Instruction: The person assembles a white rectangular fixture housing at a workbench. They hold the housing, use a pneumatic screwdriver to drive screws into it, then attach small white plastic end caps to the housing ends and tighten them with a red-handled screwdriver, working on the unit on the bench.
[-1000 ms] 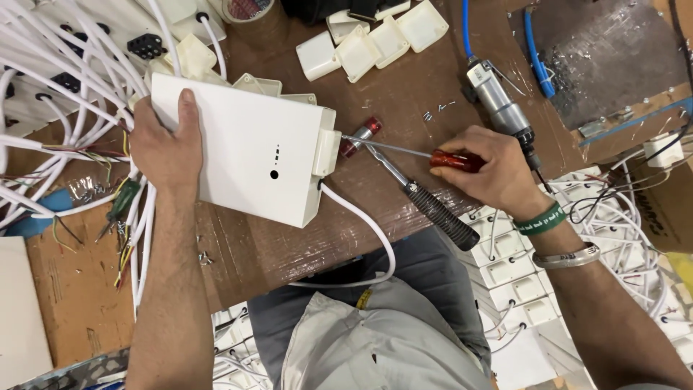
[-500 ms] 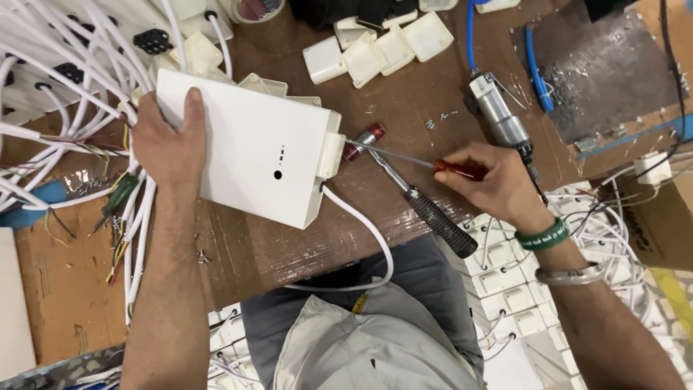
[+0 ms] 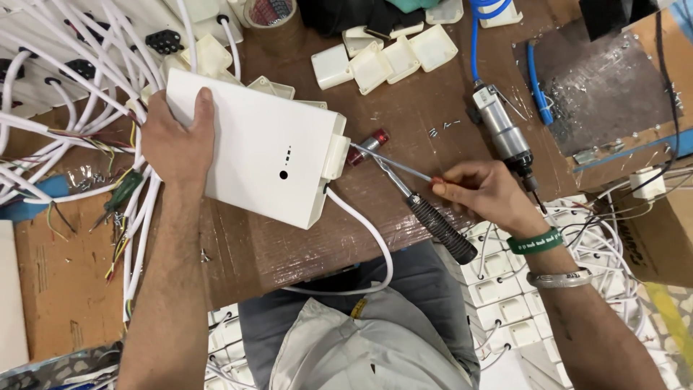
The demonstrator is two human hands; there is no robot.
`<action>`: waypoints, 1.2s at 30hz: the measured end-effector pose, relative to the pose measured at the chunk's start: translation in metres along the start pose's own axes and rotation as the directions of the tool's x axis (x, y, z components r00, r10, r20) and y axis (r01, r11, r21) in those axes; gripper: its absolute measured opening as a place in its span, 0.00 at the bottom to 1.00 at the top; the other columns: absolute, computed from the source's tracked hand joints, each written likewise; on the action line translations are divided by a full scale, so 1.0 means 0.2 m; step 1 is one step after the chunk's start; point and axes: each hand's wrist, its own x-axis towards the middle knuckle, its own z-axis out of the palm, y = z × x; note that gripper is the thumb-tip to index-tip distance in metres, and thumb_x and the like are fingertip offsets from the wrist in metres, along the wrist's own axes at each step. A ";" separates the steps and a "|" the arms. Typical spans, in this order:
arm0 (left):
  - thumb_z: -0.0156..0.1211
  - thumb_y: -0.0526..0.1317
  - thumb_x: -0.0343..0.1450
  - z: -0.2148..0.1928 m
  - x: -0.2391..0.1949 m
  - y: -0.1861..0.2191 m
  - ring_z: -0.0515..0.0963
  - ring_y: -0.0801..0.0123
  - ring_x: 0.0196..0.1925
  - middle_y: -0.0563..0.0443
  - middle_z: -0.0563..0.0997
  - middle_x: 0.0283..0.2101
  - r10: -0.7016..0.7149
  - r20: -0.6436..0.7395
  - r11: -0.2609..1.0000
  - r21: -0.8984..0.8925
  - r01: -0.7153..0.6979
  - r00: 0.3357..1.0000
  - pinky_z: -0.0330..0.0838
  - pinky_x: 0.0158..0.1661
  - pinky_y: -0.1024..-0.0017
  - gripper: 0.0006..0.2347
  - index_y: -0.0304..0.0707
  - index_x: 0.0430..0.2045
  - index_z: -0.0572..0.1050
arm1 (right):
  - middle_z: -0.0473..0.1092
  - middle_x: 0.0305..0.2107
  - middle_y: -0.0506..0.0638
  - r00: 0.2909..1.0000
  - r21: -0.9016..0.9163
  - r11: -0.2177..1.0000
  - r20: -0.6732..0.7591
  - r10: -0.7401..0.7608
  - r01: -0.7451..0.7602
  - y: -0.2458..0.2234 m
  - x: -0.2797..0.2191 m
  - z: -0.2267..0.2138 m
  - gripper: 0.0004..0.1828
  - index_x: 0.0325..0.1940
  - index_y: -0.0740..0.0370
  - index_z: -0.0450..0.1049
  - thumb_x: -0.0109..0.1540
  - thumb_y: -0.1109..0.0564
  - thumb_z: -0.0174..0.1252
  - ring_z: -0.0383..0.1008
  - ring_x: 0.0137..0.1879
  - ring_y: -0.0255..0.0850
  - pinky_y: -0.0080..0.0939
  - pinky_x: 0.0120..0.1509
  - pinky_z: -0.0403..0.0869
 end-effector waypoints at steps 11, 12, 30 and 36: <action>0.71 0.60 0.75 0.00 0.00 0.01 0.85 0.38 0.34 0.35 0.83 0.31 -0.002 0.014 0.999 -0.044 0.003 1.000 0.79 0.36 0.49 0.24 0.34 0.43 0.78 | 0.75 0.27 0.56 0.972 -0.229 0.945 0.037 -0.232 0.234 -0.01 0.05 -0.08 0.21 0.43 0.66 0.82 0.49 0.59 0.79 0.72 0.32 0.40 0.37 0.37 0.70; 0.71 0.60 0.75 -0.01 0.00 0.01 0.85 0.38 0.34 0.35 0.83 0.31 -0.003 0.013 0.999 -0.042 0.004 1.000 0.79 0.36 0.49 0.24 0.34 0.43 0.78 | 0.75 0.27 0.56 0.972 -0.228 0.945 0.039 -0.233 0.235 -0.02 0.05 -0.07 0.21 0.43 0.66 0.82 0.49 0.59 0.79 0.72 0.32 0.40 0.37 0.37 0.70; 0.75 0.55 0.71 -0.05 0.04 0.15 0.83 0.33 0.35 0.31 0.80 0.30 0.088 -0.077 0.993 -0.070 -0.094 0.993 0.78 0.37 0.46 0.23 0.32 0.42 0.77 | 0.76 0.23 0.58 0.995 -0.003 0.995 -0.019 -0.102 0.102 0.00 0.13 -0.09 0.10 0.38 0.68 0.82 0.61 0.57 0.70 0.72 0.22 0.37 0.29 0.22 0.67; 0.79 0.51 0.60 -0.13 0.28 0.65 0.77 0.38 0.58 0.32 0.82 0.49 0.690 0.438 0.686 -0.651 -0.327 0.576 0.64 0.62 0.51 0.32 0.29 0.53 0.76 | 0.76 0.22 0.58 0.991 0.024 0.999 0.135 0.018 -0.022 0.04 0.15 -0.12 0.12 0.37 0.71 0.79 0.56 0.60 0.71 0.67 0.17 0.36 0.29 0.16 0.63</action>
